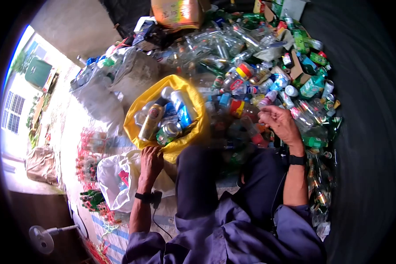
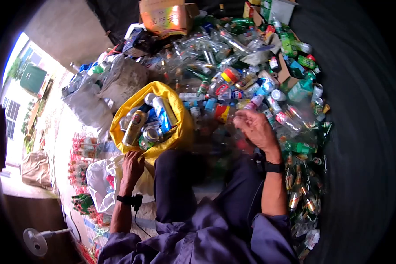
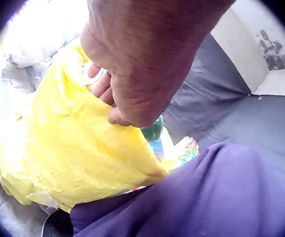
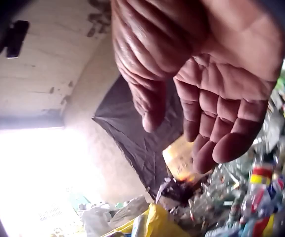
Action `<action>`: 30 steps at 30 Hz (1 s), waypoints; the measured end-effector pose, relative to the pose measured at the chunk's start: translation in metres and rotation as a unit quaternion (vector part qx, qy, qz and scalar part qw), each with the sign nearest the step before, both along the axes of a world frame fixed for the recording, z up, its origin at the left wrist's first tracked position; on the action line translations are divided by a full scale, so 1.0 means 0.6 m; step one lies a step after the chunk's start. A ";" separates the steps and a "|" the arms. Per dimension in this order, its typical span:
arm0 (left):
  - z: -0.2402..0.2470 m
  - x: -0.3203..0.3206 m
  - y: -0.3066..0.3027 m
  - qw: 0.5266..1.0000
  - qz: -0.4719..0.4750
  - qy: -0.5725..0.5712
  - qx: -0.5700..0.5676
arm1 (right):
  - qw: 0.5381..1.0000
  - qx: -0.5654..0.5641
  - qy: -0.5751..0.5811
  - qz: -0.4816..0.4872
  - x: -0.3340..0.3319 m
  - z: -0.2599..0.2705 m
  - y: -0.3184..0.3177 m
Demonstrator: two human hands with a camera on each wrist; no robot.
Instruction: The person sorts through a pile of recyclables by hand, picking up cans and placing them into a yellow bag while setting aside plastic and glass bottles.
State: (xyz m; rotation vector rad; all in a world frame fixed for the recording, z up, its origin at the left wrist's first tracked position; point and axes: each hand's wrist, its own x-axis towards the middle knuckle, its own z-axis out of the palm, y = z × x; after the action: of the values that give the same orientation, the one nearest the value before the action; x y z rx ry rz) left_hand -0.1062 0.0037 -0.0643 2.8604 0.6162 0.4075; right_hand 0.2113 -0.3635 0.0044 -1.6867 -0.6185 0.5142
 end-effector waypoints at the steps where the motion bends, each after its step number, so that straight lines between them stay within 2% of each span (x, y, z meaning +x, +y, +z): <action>1: -0.004 0.001 0.003 1.000 -0.011 -0.012 0.002 | 1.000 0.015 0.004 -0.026 0.008 0.008 -0.025; 4: 0.011 0.012 -0.007 0.999 0.009 -0.047 -0.026 | 0.996 -0.009 -0.003 -0.090 0.032 0.012 -0.114; 5: 0.020 0.019 -0.013 0.997 0.006 -0.069 -0.040 | 0.989 -0.054 0.017 -0.135 0.031 0.012 -0.140; 6: 0.030 0.026 -0.018 0.995 -0.006 -0.087 -0.042 | 0.988 -0.058 0.016 -0.142 0.035 -0.018 -0.171; 8: 0.054 0.045 -0.032 0.991 -0.012 -0.105 -0.083 | 0.967 -0.163 -0.073 -0.185 0.047 -0.138 -0.236; 10: 0.085 0.070 -0.053 0.986 -0.029 -0.118 -0.117 | 0.942 -0.247 -0.136 -0.180 0.022 -0.230 -0.288; 12: 0.130 0.098 -0.089 0.982 -0.035 -0.103 -0.154 | 0.915 -0.353 -0.124 -0.150 -0.010 -0.314 -0.328; 13: 0.148 0.114 -0.105 0.981 -0.040 -0.103 -0.157 | 0.870 -0.402 -0.281 -0.049 -0.021 -0.378 -0.349; 14: 0.163 0.131 -0.121 0.977 -0.068 -0.110 -0.167 | 0.790 -0.438 -0.425 0.053 -0.033 -0.421 -0.371; 15: 0.176 0.147 -0.138 0.972 -0.099 -0.115 -0.179 | 0.874 -0.416 -0.252 -0.024 -0.063 -0.399 -0.359; 16: 0.186 0.165 -0.157 0.967 -0.123 -0.118 -0.188 | 0.918 -0.376 -0.068 -0.109 -0.095 -0.376 -0.346; 17: 0.200 0.186 -0.177 0.965 -0.147 -0.102 -0.194 | 0.929 -0.329 -0.142 -0.093 -0.113 -0.425 -0.363; 18: 0.210 0.203 -0.196 0.961 -0.171 -0.085 -0.200 | 0.932 -0.284 -0.214 -0.074 -0.127 -0.481 -0.388; 19: 0.212 0.217 -0.210 0.961 -0.203 -0.065 -0.176 | 0.927 -0.298 -0.210 -0.091 -0.137 -0.461 -0.393; 20: 0.219 0.236 -0.226 0.957 -0.217 -0.063 -0.184 | 0.910 -0.358 -0.205 -0.050 -0.140 -0.432 -0.377; 21: 0.229 0.258 -0.245 0.937 -0.290 -0.066 -0.182 | 0.889 -0.412 -0.197 -0.006 -0.136 -0.413 -0.361; 22: 0.232 0.275 -0.259 0.913 -0.360 -0.068 -0.178 | 0.888 -0.417 -0.193 -0.015 -0.128 -0.415 -0.359; 24: 0.211 0.298 -0.279 0.910 -0.369 -0.037 -0.187 | 0.906 -0.393 -0.116 -0.106 -0.115 -0.416 -0.362; 25: 0.200 0.308 -0.289 0.902 -0.393 -0.033 -0.176 | 0.923 -0.340 -0.088 -0.157 -0.111 -0.451 -0.376; 26: 0.193 0.319 -0.298 0.894 -0.416 -0.029 -0.165 | 0.921 -0.344 -0.084 -0.162 -0.107 -0.419 -0.370; 28: 0.186 0.337 -0.311 0.864 -0.469 0.004 -0.180 | 0.905 -0.374 0.012 -0.203 -0.077 -0.358 -0.355; 29: 0.182 0.342 -0.317 0.864 -0.472 0.007 -0.177 | 0.878 -0.435 0.000 -0.198 -0.054 -0.367 -0.357; 30: 0.175 0.346 -0.322 0.863 -0.474 0.011 -0.174 | 0.876 -0.439 0.003 -0.200 -0.044 -0.376 -0.360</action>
State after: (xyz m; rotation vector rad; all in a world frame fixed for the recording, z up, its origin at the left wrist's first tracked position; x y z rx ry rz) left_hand 0.1011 -0.1894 0.0409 2.4167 -0.6677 0.0736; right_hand 0.1852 -0.5795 -0.2212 -2.5881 0.0288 0.5281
